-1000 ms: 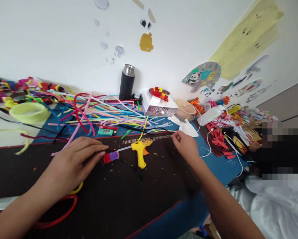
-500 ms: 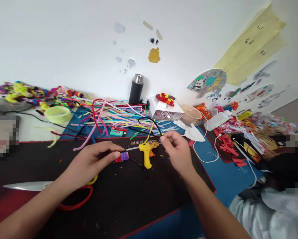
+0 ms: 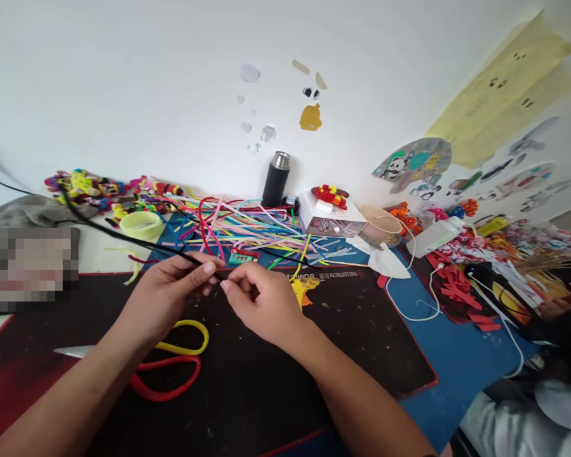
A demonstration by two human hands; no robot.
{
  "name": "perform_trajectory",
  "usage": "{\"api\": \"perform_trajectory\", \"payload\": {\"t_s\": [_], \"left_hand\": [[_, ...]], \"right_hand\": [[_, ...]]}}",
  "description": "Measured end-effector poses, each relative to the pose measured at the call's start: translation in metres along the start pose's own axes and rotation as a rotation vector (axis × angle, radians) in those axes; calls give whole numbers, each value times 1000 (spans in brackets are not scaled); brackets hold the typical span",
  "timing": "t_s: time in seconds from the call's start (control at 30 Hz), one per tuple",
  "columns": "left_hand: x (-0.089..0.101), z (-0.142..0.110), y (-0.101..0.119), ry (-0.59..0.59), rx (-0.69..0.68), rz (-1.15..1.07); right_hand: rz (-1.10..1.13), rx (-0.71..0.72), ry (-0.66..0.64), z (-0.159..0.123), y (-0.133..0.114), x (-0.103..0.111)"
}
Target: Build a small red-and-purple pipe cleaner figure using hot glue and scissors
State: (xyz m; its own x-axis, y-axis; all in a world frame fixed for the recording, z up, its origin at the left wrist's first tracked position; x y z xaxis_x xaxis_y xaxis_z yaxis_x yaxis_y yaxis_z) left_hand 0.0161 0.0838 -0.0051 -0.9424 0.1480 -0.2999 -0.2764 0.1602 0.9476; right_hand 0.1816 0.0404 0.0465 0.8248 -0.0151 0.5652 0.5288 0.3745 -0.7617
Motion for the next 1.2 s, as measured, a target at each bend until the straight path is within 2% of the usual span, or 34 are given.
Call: {"api": "perform_trajectory", "payload": {"t_s": [0.07, 0.13, 0.3, 0.37, 0.47, 0.57, 0.83, 0.97, 1.1, 1.2], "left_hand": [[4, 0, 5, 102, -7, -61], [4, 0, 8, 153, -27, -88], [0, -2, 9, 126, -64, -47], [-1, -3, 7, 102, -60, -11], [-2, -3, 4, 76, -56, 53], [-1, 0, 2, 65, -67, 113], [-1, 0, -1, 72, -59, 246], [-1, -3, 1, 84, -51, 261], [-5, -4, 4, 84, -44, 219], [-8, -4, 7, 103, -14, 99]], "right_hand": [[-10, -37, 3, -2, 2, 10], [-85, -76, -3, -10, 10, 24], [-280, -220, 24, -47, 47, 61], [-361, -245, -23, -63, 60, 63], [-505, -254, -164, -81, 73, 53], [-615, -291, -203, -88, 79, 48], [-703, -405, -186, -88, 86, 63], [-715, -413, -119, -90, 95, 79], [-696, -403, -47, -92, 107, 95], [-594, -388, -5, -92, 112, 94]]}}
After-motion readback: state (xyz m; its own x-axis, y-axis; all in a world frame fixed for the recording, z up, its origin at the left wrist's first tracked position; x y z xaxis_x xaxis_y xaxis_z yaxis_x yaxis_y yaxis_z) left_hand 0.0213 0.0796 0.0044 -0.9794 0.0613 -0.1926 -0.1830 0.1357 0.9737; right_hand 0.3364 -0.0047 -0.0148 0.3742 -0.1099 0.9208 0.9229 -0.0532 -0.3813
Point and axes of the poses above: each hand's wrist, its own z-axis towards the middle knuckle, its own x-axis out of the back of the hand, y = z × x, the point moved 7 cm from there along z, towards the middle knuckle, and after that the axes turned 1 degree about -y, right-handed, at the moved point
